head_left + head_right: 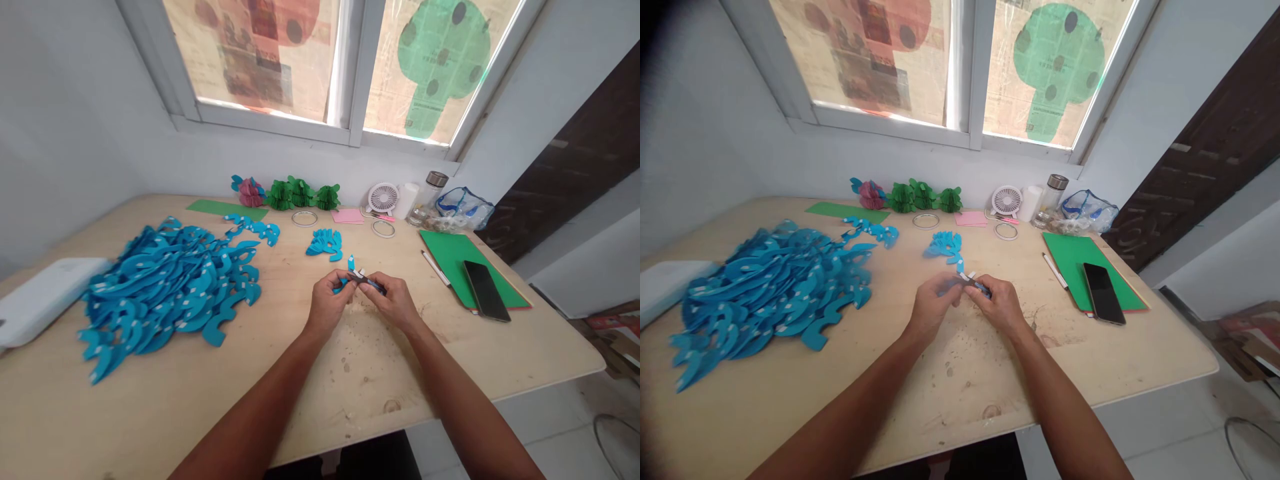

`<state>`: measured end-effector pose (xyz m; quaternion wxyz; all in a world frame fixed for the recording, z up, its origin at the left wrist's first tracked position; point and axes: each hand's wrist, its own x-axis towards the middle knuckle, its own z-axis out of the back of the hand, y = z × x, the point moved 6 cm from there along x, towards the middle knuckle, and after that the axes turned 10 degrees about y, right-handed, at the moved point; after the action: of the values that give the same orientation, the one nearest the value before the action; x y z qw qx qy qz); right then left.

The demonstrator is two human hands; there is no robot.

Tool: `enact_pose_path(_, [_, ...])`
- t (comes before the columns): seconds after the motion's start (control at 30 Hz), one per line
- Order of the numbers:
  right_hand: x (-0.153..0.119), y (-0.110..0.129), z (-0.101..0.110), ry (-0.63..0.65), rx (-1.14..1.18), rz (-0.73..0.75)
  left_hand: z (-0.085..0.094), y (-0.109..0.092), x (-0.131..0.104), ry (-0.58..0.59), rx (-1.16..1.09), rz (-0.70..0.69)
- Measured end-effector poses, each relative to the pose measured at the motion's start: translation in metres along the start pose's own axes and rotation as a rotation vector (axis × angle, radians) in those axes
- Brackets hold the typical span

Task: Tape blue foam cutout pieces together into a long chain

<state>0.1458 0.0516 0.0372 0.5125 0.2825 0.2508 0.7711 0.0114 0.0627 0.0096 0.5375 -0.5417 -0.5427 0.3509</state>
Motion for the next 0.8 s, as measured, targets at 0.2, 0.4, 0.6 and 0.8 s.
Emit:
enact_pose_path(0.2, [-0.0006, 0.0007, 0.0011, -0.014, -0.010, -0.008, 0.0005, 0.0000, 0.0002, -0.007, -0.003, 0.001])
enact_pose_path(0.4, [-0.0002, 0.0007, 0.0005, -0.009, 0.007, -0.021, -0.0001, -0.0009, 0.0004, -0.003, -0.007, -0.003])
enact_pose_path(0.6, [-0.0001, -0.0012, 0.0022, -0.006, 0.007, -0.034, 0.0027, -0.0009, 0.0015, -0.016, -0.018, 0.005])
enact_pose_path(0.8, [-0.0005, -0.0062, 0.0053, -0.038, 0.082, -0.061, 0.0074, 0.0002, 0.0028, -0.051, -0.045, 0.025])
